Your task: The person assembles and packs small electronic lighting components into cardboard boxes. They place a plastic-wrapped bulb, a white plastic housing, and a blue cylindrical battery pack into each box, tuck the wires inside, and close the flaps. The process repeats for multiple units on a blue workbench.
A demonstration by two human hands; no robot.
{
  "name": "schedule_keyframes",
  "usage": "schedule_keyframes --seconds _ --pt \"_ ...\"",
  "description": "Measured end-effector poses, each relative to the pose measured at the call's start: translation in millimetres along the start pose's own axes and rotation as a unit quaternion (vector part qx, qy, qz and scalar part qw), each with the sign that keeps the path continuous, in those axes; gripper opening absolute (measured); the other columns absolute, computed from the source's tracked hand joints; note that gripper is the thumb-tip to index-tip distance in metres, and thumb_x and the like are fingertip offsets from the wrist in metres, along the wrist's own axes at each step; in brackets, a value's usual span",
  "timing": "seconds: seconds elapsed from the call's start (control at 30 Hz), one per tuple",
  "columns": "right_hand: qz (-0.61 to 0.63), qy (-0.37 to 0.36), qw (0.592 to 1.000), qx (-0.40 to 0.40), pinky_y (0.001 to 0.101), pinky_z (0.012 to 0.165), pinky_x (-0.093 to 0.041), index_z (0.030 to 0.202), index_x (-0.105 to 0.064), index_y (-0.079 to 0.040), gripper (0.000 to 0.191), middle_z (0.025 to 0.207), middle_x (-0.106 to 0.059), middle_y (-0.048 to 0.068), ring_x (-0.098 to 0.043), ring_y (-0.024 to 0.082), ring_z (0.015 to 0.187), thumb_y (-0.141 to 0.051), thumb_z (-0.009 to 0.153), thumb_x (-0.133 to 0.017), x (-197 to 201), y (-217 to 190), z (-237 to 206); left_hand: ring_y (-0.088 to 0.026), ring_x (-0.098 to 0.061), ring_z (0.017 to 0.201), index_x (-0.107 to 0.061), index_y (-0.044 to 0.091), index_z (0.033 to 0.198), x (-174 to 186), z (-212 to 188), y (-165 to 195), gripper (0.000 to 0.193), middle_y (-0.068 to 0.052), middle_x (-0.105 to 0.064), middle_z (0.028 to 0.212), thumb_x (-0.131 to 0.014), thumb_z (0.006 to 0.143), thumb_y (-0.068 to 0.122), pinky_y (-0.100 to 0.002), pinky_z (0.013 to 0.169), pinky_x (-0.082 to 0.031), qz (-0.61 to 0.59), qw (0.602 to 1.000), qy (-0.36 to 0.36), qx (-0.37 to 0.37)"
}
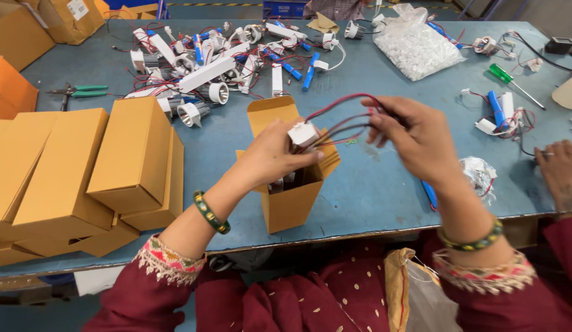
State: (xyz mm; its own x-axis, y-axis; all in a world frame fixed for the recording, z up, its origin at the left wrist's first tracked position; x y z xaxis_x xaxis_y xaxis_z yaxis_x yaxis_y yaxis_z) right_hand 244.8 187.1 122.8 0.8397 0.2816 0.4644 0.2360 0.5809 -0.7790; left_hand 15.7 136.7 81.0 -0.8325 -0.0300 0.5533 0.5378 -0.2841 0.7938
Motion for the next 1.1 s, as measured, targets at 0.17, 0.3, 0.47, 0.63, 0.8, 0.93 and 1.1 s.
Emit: schedule_keyframes --seconds 0.17,0.3,0.47,0.63,0.8,0.93,1.1 --pt "-0.027 0.069 0.995 0.063 0.0282 0.063 -0.057 0.12 -0.067 0.0 0.021 0.099 -0.066 0.006 -0.07 0.013 0.078 -0.013 0.109 -0.055 -47 -14 14 -0.007 -0.062 0.068 -0.071 0.005 0.096 7 0 -23 0.028 0.0 -0.07 0.077 -0.074 0.09 0.031 -0.028 0.06 -0.05 -0.13 0.991 -0.01 0.024" --pt "-0.194 0.102 0.968 0.126 0.039 0.068 -0.053 0.114 -0.068 0.001 0.017 0.099 -0.065 0.012 -0.067 0.028 0.081 -0.011 0.108 -0.057 -82 -32 13 -0.006 -0.064 0.071 -0.069 0.003 0.093 32 -1 -41 0.028 0.001 -0.071 0.078 -0.074 0.094 0.03 -0.026 0.063 -0.051 -0.135 0.99 0.027 -0.015" --pt "-0.325 0.122 0.92 0.183 0.0476 0.073 -0.05 0.106 -0.068 0.0 0.014 0.093 -0.061 0.015 -0.063 0.037 0.086 -0.012 0.103 -0.062 -102 -61 4 -0.006 -0.056 0.065 -0.065 0.005 0.099 43 -8 -58 0.031 0.003 -0.065 0.077 -0.074 0.093 0.033 -0.026 0.055 -0.045 -0.171 0.984 0.054 0.018" --pt "-0.309 0.063 0.928 0.2 0.0467 0.076 -0.051 0.095 -0.067 -0.003 0.013 0.094 -0.061 0.014 -0.063 0.036 0.09 -0.013 0.101 -0.064 -123 -70 -7 -0.006 -0.059 0.071 -0.06 0.006 0.105 37 -5 -64 0.032 0.004 -0.064 0.083 -0.074 0.092 0.032 -0.025 0.058 -0.052 -0.254 0.965 0.062 0.031" --pt "-0.329 -0.005 0.926 0.184 0.0482 0.074 -0.05 0.087 -0.069 -0.004 0.016 0.089 -0.064 0.013 -0.063 0.034 0.085 -0.018 0.094 -0.067 -158 -52 -5 -0.007 -0.059 0.081 -0.06 0.003 0.117 36 8 -68 0.037 0.0 -0.066 0.095 -0.079 0.09 0.021 -0.026 0.068 -0.051 -0.222 0.974 0.047 0.002" --pt "-0.339 -0.05 0.925 0.166 0.0469 0.077 -0.051 0.086 -0.072 -0.005 0.019 0.087 -0.067 0.011 -0.064 0.033 0.088 -0.022 0.093 -0.068 -157 -31 6 -0.009 -0.063 0.087 -0.056 0.007 0.133 44 10 -78 0.048 -0.002 -0.069 0.104 -0.073 0.089 0.014 -0.027 0.075 -0.054 -0.226 0.973 0.033 0.034" --pt "-0.284 -0.088 0.943 0.149 0.0442 0.081 -0.051 0.089 -0.077 -0.006 0.019 0.09 -0.072 0.008 -0.065 0.03 0.095 -0.023 0.09 -0.069 -142 -19 11 -0.014 -0.062 0.116 -0.043 0.007 0.147 50 -1 -59 0.066 -0.007 -0.063 0.127 -0.074 0.088 0.008 -0.032 0.101 -0.052 -0.243 0.965 -0.09 -0.043"
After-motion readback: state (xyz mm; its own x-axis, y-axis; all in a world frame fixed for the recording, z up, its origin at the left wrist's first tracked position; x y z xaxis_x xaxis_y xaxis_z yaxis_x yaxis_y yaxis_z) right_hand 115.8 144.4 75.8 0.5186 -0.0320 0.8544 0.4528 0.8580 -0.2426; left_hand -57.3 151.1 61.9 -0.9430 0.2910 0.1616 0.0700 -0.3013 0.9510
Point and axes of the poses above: each hand's wrist, its own z-axis towards the middle knuckle, its own x-axis out of the back of the hand, y = z × x, the point moved 5 cm from there along z, towards the middle knuckle
